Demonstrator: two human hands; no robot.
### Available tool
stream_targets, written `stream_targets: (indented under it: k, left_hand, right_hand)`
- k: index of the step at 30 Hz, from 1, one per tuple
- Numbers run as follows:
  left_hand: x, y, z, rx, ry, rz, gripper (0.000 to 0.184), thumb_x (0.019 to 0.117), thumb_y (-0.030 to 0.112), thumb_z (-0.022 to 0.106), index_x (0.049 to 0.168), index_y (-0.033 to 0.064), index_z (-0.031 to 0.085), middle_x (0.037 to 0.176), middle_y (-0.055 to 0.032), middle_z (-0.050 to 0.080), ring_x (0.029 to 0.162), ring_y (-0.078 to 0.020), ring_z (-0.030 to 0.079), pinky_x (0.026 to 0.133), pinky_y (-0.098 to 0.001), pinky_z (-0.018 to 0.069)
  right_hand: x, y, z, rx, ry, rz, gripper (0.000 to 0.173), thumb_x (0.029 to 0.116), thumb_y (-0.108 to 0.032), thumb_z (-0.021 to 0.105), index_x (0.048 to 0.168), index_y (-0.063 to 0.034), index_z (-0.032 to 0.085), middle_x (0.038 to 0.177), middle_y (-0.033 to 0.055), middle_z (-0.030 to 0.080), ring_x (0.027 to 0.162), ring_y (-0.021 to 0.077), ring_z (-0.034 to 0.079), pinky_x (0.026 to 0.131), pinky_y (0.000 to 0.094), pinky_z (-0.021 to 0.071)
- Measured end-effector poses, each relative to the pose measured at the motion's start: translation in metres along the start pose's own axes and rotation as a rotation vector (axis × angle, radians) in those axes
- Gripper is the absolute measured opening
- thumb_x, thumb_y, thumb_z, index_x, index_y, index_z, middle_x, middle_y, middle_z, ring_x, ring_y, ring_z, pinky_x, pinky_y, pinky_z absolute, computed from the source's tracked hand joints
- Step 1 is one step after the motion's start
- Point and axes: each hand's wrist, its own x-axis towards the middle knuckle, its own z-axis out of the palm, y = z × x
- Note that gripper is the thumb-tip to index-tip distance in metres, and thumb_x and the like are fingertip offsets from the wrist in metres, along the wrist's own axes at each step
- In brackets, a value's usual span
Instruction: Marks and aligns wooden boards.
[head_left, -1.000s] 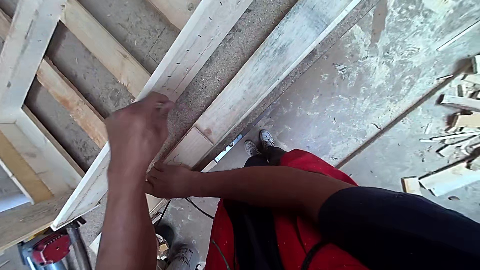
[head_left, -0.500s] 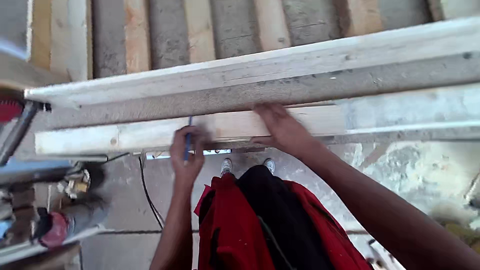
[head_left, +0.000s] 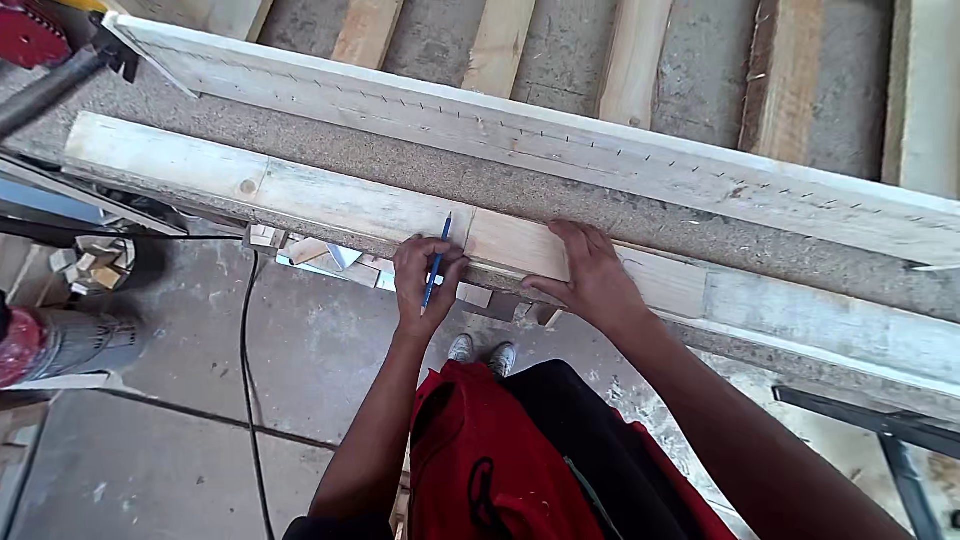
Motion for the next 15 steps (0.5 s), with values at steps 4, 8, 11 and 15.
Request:
stream_targets:
  k: [4,8,11,15]
  left_hand:
    - [-0.001,-0.005,0.001,0.017,0.008,0.011,0.029,0.0856,0.015,0.081,0.110,0.0118,0.066,0.099,0.0006,0.076,0.102,-0.0161,0.069,0.116,-0.0536,0.0383]
    - [0.002,-0.010,0.002,0.021,0.013,0.040,0.027,0.0862,0.017,0.080,0.109,0.0138,0.067,0.100,0.0013,0.075,0.104,-0.0149,0.068,0.113,-0.0525,0.0390]
    - [0.003,-0.012,0.001,0.021,-0.012,0.050,0.025,0.0870,0.019,0.080,0.108,0.0129,0.068,0.101,0.0002,0.076,0.107,-0.0159,0.068,0.113,-0.0512,0.0385]
    - [0.004,-0.014,0.003,0.030,-0.037,0.071,0.029,0.0872,0.020,0.081,0.110,0.0131,0.066,0.100,0.0001,0.076,0.107,-0.0172,0.068,0.113,-0.0519,0.0380]
  right_hand:
    - [-0.001,0.003,-0.001,0.010,-0.024,-0.001,0.089,0.0857,-0.066,0.070,0.143,-0.0012,0.049,0.138,0.0193,0.061,0.132,0.0364,0.057,0.116,0.0501,0.0423]
    - [-0.002,0.006,-0.005,-0.080,-0.055,0.023,0.094,0.0863,-0.076,0.060,0.149,-0.0074,0.046,0.146,0.0165,0.057,0.141,0.0362,0.050,0.121,0.0580,0.0316]
    - [-0.007,0.005,-0.002,-0.169,-0.004,0.057,0.099,0.0851,-0.081,0.055,0.148,-0.0041,0.048,0.145,0.0196,0.058,0.138,0.0418,0.051,0.119,0.0631,0.0322]
    - [-0.018,0.016,-0.006,-0.215,0.044,0.084,0.098,0.0838,-0.083,0.054,0.138,-0.0025,0.055,0.135,0.0183,0.064,0.132,0.0371,0.057,0.115,0.0561,0.0400]
